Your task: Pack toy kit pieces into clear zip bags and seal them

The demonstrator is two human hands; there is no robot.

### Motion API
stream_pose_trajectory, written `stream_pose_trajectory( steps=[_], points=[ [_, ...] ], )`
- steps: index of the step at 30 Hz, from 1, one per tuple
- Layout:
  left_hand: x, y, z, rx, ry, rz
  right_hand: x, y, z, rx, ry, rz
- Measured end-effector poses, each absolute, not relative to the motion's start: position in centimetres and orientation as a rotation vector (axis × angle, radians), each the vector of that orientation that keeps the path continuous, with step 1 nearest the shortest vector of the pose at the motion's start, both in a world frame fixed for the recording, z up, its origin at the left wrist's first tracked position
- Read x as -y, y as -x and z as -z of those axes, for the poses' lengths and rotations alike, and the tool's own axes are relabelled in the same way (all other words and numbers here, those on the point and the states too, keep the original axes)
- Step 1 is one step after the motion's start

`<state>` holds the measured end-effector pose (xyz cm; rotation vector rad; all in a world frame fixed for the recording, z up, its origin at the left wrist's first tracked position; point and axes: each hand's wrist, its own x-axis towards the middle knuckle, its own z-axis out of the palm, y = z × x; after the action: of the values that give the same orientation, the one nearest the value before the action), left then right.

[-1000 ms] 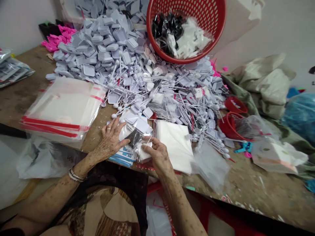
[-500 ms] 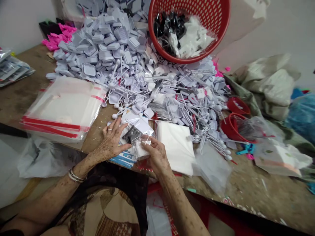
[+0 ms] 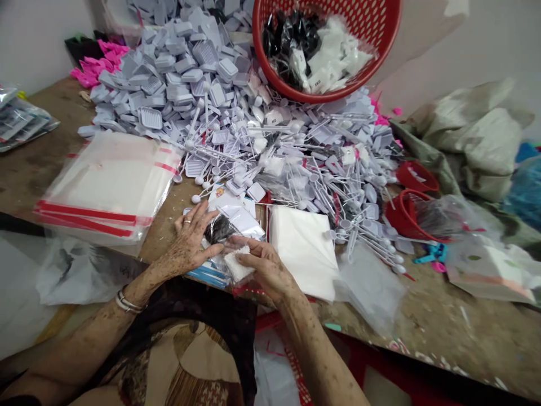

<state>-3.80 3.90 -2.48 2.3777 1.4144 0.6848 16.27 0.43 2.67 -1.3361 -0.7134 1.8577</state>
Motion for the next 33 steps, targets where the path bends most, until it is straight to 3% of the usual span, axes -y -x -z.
stream_pose_trajectory(
  steps=[4,7,13,27,33],
  points=[
    [-3.9,3.8,2.6,-1.474,-2.397,-0.704,0.4,-18.0,-3.5,1.041,1.37,-1.847],
    [-3.5,3.5,2.1,-1.503,-2.465,-0.735,2.0,-19.6,-4.6,1.222,1.565,-1.592],
    [-1.0,0.9,0.0,-1.345,-2.639,-0.815,6.2,-20.0,-4.3,0.912,1.792,-1.205],
    [3.3,-2.5,-0.9,-1.681,-2.65,-0.523,8.4,-18.5,-3.4,1.098,1.786,-0.941],
    [3.5,-2.2,-1.4,-1.675,-2.628,-0.531,7.8,-18.3,-3.6,1.247,1.687,-1.102]
  ],
)
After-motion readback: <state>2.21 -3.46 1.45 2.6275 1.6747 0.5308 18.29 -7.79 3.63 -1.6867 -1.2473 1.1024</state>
